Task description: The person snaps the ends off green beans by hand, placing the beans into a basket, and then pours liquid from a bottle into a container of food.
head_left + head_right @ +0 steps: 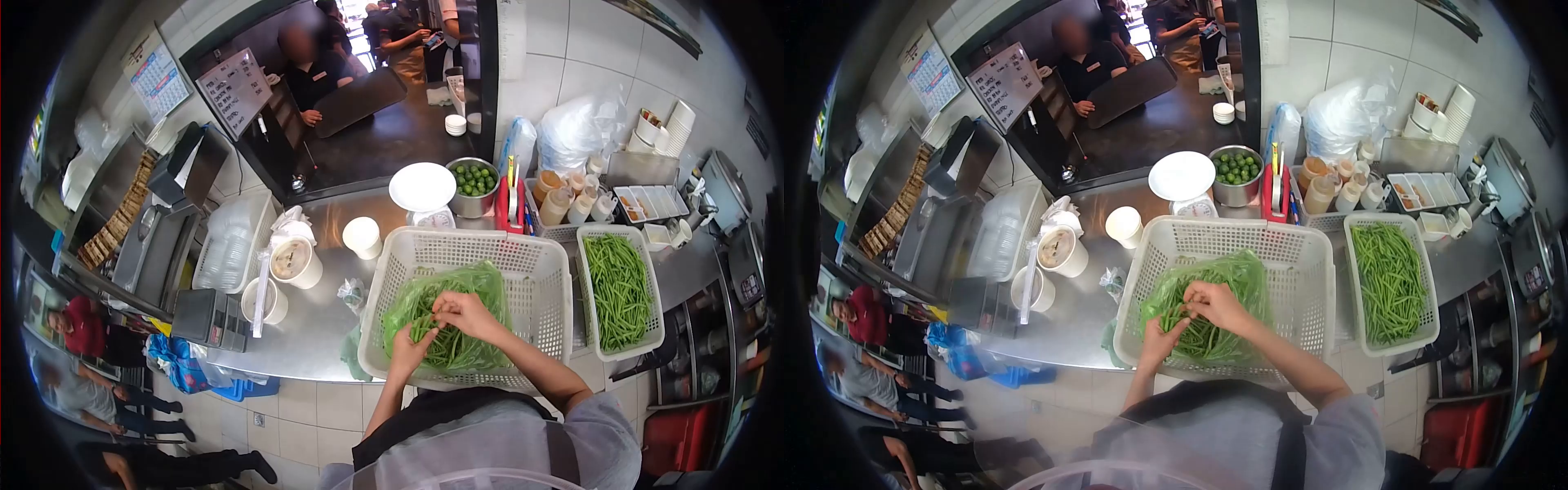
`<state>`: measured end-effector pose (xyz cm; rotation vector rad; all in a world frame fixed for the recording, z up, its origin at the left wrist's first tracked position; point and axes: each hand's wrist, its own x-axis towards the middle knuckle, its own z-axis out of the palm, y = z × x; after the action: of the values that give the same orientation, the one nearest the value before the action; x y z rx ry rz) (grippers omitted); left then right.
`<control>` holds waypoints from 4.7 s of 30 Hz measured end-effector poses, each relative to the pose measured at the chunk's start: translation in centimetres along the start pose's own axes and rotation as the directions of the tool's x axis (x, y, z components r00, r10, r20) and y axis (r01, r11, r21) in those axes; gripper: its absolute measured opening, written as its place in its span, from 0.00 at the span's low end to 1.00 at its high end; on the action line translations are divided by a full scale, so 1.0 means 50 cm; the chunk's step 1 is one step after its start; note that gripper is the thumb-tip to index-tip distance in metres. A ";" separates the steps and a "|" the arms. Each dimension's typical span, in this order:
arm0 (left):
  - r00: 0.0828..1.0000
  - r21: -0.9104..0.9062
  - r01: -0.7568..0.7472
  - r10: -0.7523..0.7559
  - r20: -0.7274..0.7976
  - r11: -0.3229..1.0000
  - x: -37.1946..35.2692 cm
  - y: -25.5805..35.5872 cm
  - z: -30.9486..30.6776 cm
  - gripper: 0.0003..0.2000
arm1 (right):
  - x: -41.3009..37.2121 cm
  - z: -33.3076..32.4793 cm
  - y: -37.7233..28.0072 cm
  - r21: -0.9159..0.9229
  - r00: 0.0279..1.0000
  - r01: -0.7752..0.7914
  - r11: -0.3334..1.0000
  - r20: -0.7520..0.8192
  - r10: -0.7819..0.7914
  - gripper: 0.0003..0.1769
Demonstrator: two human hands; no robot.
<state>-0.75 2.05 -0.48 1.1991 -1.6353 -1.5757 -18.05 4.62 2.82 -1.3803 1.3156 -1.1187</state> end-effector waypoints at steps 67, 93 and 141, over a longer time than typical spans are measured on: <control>0.963 -0.554 0.081 -0.208 -0.170 0.829 -0.001 0.002 -0.071 0.10 | 0.030 0.039 0.058 -0.302 0.985 0.016 0.953 -0.157 -0.067 0.34; 0.987 -0.454 -0.043 -0.034 -0.160 0.890 -0.009 -0.013 -0.049 0.11 | 0.000 0.033 0.002 -0.211 0.991 0.122 0.970 -0.025 -0.130 0.23; 0.911 -0.208 -0.277 0.187 -0.369 0.938 -0.005 0.045 -0.025 0.08 | -0.011 0.048 0.015 -0.604 0.986 0.093 0.792 -0.054 -0.157 0.07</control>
<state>-0.04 1.50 1.94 1.0281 -1.2531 -1.2939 -15.84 5.20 1.63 -1.9140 1.7730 -0.8907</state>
